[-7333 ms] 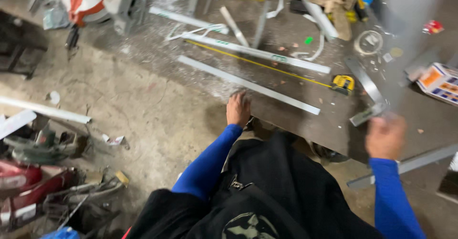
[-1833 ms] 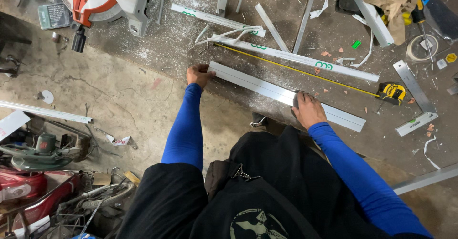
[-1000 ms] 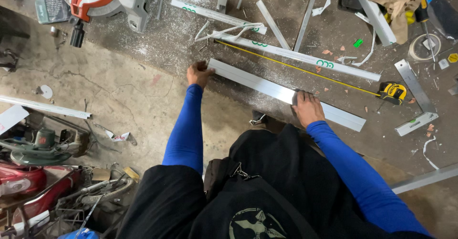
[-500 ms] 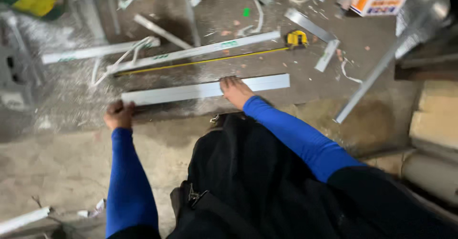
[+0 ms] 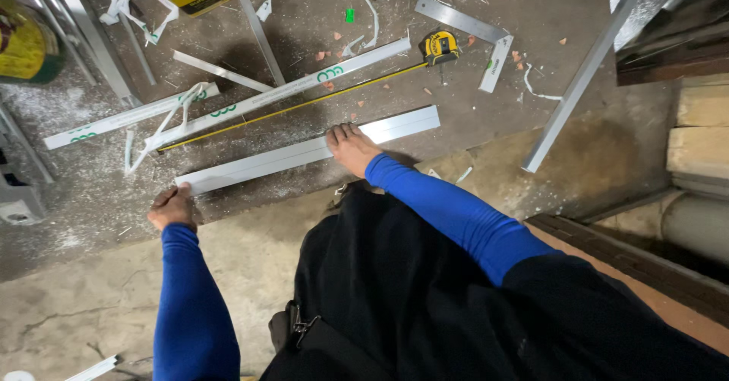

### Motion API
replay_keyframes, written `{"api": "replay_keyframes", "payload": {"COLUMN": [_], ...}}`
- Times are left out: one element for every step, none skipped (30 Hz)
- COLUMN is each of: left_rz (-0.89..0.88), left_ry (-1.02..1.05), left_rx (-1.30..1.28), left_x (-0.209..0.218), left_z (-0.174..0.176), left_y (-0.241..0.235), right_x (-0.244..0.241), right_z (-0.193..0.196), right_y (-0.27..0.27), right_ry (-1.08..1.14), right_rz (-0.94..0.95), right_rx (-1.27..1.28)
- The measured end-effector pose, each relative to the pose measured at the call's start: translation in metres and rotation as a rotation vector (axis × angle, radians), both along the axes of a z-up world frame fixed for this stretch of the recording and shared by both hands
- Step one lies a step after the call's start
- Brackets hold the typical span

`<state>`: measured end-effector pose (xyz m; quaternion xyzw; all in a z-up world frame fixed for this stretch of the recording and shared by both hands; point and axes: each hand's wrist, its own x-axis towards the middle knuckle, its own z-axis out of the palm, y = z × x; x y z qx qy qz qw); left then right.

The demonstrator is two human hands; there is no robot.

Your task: The person uses a miter saw to cut a metal strip and then measures several metal strips with a measuring tape on a workbench.

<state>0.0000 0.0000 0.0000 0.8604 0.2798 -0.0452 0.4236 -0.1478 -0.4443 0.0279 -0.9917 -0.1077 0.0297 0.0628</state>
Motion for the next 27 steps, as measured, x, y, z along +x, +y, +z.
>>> {"api": "replay_keyframes", "payload": {"left_rz": [-0.002,-0.002,-0.001,-0.003,0.010,0.024,0.020,0.017,-0.243,-0.495,-0.282,-0.104,-0.140,-0.103,-0.035,-0.116,-0.086,-0.055,-0.070,-0.083,-0.082,-0.113,-0.143,-0.142,-0.163,-0.184,-0.176], "left_ry": [-0.001,-0.024,-0.047,-0.048,-0.035,-0.022,-0.017,-0.014,0.072,0.184,0.244,0.046,0.082,-0.026,-0.212,-0.229,-0.187,-0.144,-0.082,-0.019,-0.022,-0.067,-0.105,-0.100,-0.087,-0.075,-0.074], "left_rx": [0.007,-0.011,-0.032,-0.026,-0.036,-0.047,-0.102,-0.156,0.314,0.783,0.480,0.430,0.425,0.384,0.163,0.122,0.151,0.178,0.206,0.232,0.230,0.147,0.057,0.050,-0.003,-0.057,-0.060], "left_x": [0.000,0.000,0.001,0.005,0.005,0.007,0.008,0.010,0.015,0.021,0.027,0.014,-0.006,-0.013,-0.005,-0.010,-0.011,-0.013,-0.013,-0.012,-0.014,-0.020,-0.024,-0.020,-0.019,-0.019,-0.014], "left_z": [0.001,0.001,0.000,-0.001,-0.001,-0.003,-0.002,-0.003,-0.005,-0.006,-0.009,-0.016,-0.020,-0.025,-0.030,-0.034,-0.038,-0.039,-0.042,-0.043,-0.044,-0.046,-0.047,-0.046,-0.044,-0.039,-0.031], "left_y": [0.001,0.000,-0.001,-0.002,-0.001,0.000,0.000,-0.004,-0.008,-0.008,-0.007,-0.004,0.003,-0.002,-0.011,-0.007,-0.005,-0.001,0.002,0.006,0.012,0.021,0.024,0.022,0.024,0.025,0.024], "right_x": [0.000,0.001,0.002,0.004,0.002,0.001,0.001,-0.002,0.002,0.005,0.011,0.015,0.009,0.004,0.000,0.000,0.004,0.006,0.005,0.005,0.002,0.000,-0.002,-0.001,-0.001,-0.001,0.002], "right_z": [0.002,0.004,0.005,0.004,0.003,-0.001,-0.007,-0.013,-0.023,-0.032,-0.032,-0.030,-0.036,-0.042,-0.040,-0.035,-0.026,-0.018,-0.011,-0.005,0.000,0.006,0.011,0.013,0.012,0.010,0.006], "right_y": [0.000,0.000,-0.001,-0.001,0.000,-0.001,-0.003,-0.004,-0.004,-0.002,0.002,0.004,0.001,-0.002,-0.007,-0.007,-0.005,-0.002,0.002,0.007,0.012,0.016,0.016,0.018,0.020,0.023,0.024], "right_ry": [0.018,0.035,0.034,0.010,-0.011,-0.008,0.031,0.070,0.134,0.194,0.133,0.069,0.045,0.016,0.107,0.207,0.201,0.192,0.173,0.155,0.152,0.125,0.106,0.111,0.152,0.193,0.195], "right_rz": [0.007,0.014,0.013,0.012,0.019,0.027,0.021,0.015,0.030,0.045,0.097,0.147,0.210,0.271,0.142,0.013,0.034,0.054,-0.002,-0.057,-0.057,-0.078,-0.100,-0.100,-0.128,-0.156,-0.149], "right_rx": [0.018,0.037,0.043,0.052,0.067,0.078,0.136,0.193,0.147,0.098,0.050,0.005,-0.061,-0.126,0.042,0.205,0.135,0.064,0.126,0.188,0.186,0.171,0.151,0.144,0.163,0.181,0.177]}}
